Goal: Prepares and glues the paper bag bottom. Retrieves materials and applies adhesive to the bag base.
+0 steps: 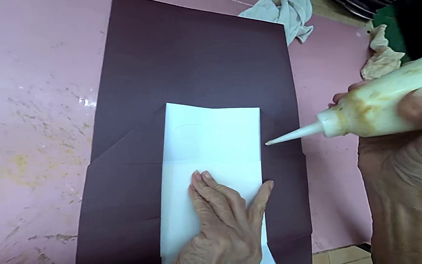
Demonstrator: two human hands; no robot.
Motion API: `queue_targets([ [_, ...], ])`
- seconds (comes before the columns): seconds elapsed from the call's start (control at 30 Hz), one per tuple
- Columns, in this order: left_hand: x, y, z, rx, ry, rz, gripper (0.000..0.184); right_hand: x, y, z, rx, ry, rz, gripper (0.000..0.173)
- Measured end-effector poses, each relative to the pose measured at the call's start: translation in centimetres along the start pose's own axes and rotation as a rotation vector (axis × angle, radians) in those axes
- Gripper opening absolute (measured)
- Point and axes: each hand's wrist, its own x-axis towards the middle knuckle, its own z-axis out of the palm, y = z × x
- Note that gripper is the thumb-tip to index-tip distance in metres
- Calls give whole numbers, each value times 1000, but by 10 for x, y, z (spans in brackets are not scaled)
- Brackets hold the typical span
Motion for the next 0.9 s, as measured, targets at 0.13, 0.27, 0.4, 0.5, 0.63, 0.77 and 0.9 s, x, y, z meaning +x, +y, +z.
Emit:
queue_targets([
  [0.13,-2,0,0,5,-12,11,54,-1,1,4,-20,52,-50,53],
  [0.27,-4,-3,0,13,-21,39,56,-9,-3,15,31,44,-60,55],
  [0.4,-4,-2,2,27,-6,36,55,-14,0,-1,21,83,-30,53],
  [0.5,-4,-3,0,48,-23,49,56,-17,3,-19,5,129,-5,51],
  [0.63,-5,-2,3,74,17,26,55,-22,4,-38,-36,187,25,48],
  [0.77,-5,-3,1,70,-9,41,56,-24,6,-50,-43,222,17,52],
  [0.9,-3,-4,0,63,-29,59,58,-25,7,-58,-44,241,2,54],
])
